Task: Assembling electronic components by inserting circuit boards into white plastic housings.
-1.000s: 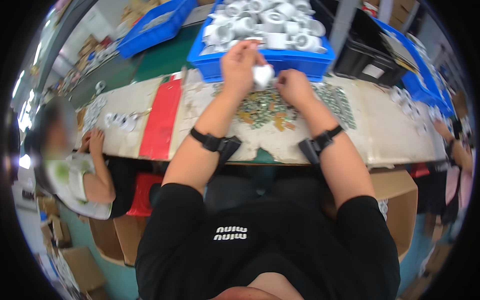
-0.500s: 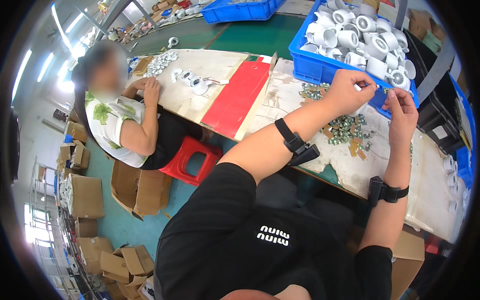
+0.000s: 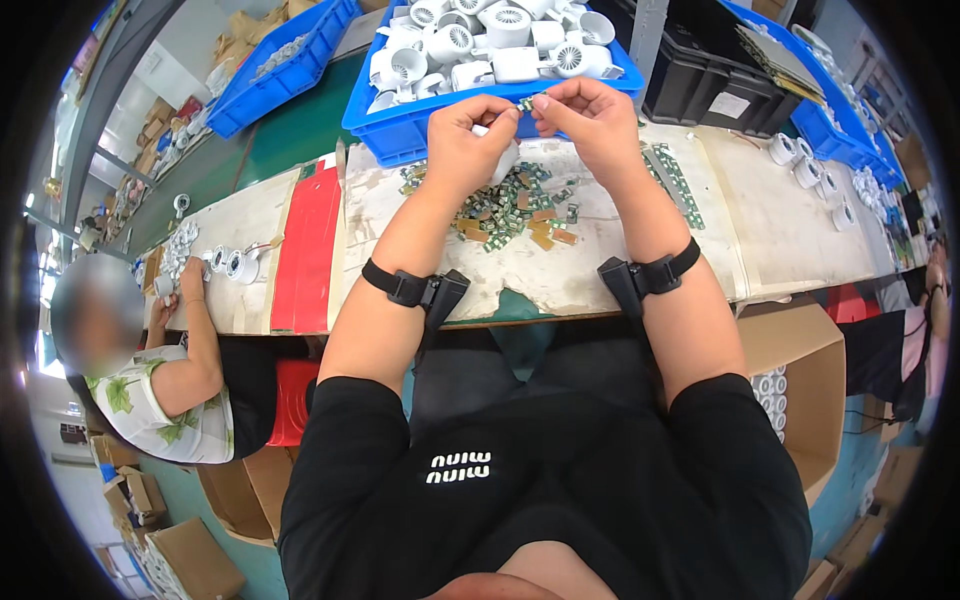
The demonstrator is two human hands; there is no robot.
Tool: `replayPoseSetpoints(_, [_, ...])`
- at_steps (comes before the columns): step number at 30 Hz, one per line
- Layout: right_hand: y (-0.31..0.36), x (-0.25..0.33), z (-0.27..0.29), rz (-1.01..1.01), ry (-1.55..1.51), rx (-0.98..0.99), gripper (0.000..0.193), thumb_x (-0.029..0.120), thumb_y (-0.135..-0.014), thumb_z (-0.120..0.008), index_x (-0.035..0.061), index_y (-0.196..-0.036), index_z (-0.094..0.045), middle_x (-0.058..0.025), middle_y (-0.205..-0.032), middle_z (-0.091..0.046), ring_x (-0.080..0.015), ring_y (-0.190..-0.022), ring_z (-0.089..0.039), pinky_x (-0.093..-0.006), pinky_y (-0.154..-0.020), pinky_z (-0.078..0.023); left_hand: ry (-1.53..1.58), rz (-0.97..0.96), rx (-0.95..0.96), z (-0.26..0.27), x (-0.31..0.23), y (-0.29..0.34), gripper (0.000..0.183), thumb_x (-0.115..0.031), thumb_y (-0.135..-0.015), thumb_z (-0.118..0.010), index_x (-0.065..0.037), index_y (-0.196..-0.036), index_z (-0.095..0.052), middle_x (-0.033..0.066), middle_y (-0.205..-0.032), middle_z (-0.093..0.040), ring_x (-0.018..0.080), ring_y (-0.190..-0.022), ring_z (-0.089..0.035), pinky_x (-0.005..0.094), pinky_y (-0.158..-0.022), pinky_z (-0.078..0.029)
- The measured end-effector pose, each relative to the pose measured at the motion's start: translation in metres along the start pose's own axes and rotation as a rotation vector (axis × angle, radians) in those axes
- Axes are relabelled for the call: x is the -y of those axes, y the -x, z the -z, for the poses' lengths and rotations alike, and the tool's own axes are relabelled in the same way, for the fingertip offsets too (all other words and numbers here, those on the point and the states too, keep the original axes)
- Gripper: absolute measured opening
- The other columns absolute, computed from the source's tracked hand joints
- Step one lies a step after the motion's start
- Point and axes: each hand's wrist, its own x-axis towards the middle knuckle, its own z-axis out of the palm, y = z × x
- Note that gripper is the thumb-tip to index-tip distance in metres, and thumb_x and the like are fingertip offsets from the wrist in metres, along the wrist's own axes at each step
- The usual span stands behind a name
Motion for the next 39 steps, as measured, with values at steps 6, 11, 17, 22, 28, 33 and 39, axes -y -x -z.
replayPoseSetpoints(6, [0.001, -0.002, 0.005, 0.009, 0.064, 0.068, 0.017, 0.009, -0.089, -0.078, -0.0019, -0.098, -0.069, -0.0071, -0.088, -0.072, -0.0118, -0.078, -0.068, -0.0253, -0.071, -0.057, -0.127, -0.085, 0.073, 0.005, -0.006, 0.000, 0.013, -0.011, -0.081, -0.071, 0.000, -0.084, -0.074, 0.0082, -0.072, -0.073, 0.0102, -0.068, -0.067, 0.0254, -0.064, -0.052])
replayPoseSetpoints(11, [0.000, 0.000, 0.006, 0.014, 0.073, 0.136, 0.018, 0.013, -0.091, -0.076, -0.0020, -0.098, -0.070, -0.0065, -0.084, -0.072, -0.0105, -0.074, -0.066, -0.0248, -0.068, -0.055, -0.049, 0.004, 0.115, 0.006, 0.002, 0.000, 0.012, -0.011, -0.081, -0.070, 0.000, -0.084, -0.074, 0.0076, -0.074, -0.073, 0.0099, -0.069, -0.067, 0.0255, -0.065, -0.053])
replayPoseSetpoints(17, [0.000, -0.002, 0.012, -0.069, 0.170, 0.146, 0.018, 0.017, -0.093, -0.073, -0.0012, -0.093, -0.070, -0.0072, -0.078, -0.072, -0.0109, -0.068, -0.065, -0.0262, -0.066, -0.055, -0.036, -0.031, 0.162, 0.001, 0.009, 0.000, 0.012, -0.011, -0.089, -0.070, 0.000, -0.088, -0.074, 0.0043, -0.075, -0.072, 0.0086, -0.068, -0.066, 0.0248, -0.065, -0.052])
replayPoseSetpoints(22, [-0.002, -0.008, 0.008, -0.099, -0.048, 0.184, 0.015, 0.013, -0.094, -0.071, 0.0012, -0.086, -0.068, -0.0075, -0.078, -0.071, -0.0136, -0.069, -0.067, -0.0281, -0.067, -0.055, 0.016, 0.057, 0.217, 0.007, 0.003, 0.000, 0.012, -0.011, -0.090, -0.070, 0.000, -0.085, -0.074, 0.0062, -0.076, -0.073, 0.0097, -0.070, -0.068, 0.0261, -0.066, -0.053])
replayPoseSetpoints(28, [-0.001, -0.012, 0.031, 0.113, 0.273, 0.252, 0.013, 0.011, -0.094, -0.068, 0.0007, -0.087, -0.066, -0.0089, -0.083, -0.069, -0.0157, -0.073, -0.066, -0.0292, -0.070, -0.055, -0.015, -0.141, 0.153, -0.006, -0.002, 0.001, 0.006, -0.008, -0.078, -0.070, -0.004, -0.073, -0.071, 0.0070, -0.072, -0.071, 0.0108, -0.068, -0.065, 0.0308, -0.067, -0.053])
replayPoseSetpoints(33, [-0.002, -0.014, 0.028, 0.026, 0.189, 0.304, 0.013, 0.012, -0.098, -0.064, 0.0001, -0.092, -0.065, -0.0077, -0.086, -0.069, -0.0146, -0.076, -0.065, -0.0288, -0.074, -0.053, -0.114, -0.202, 0.109, 0.009, -0.031, 0.004, 0.011, -0.013, -0.076, -0.071, -0.002, -0.073, -0.070, 0.0137, -0.071, -0.071, 0.0257, -0.065, -0.071, 0.0337, -0.063, -0.054])
replayPoseSetpoints(39, [0.004, -0.009, 0.007, 0.062, -0.001, 0.200, 0.027, 0.017, -0.100, -0.064, -0.0032, -0.118, -0.066, -0.0041, -0.085, -0.066, -0.0107, -0.075, -0.059, -0.0251, -0.073, -0.048, -0.256, -0.327, -0.173, 0.102, -0.048, -0.012, 0.004, -0.007, -0.076, -0.072, -0.004, -0.075, -0.073, 0.0071, -0.069, -0.071, 0.0133, -0.065, -0.069, 0.0296, -0.063, -0.053])
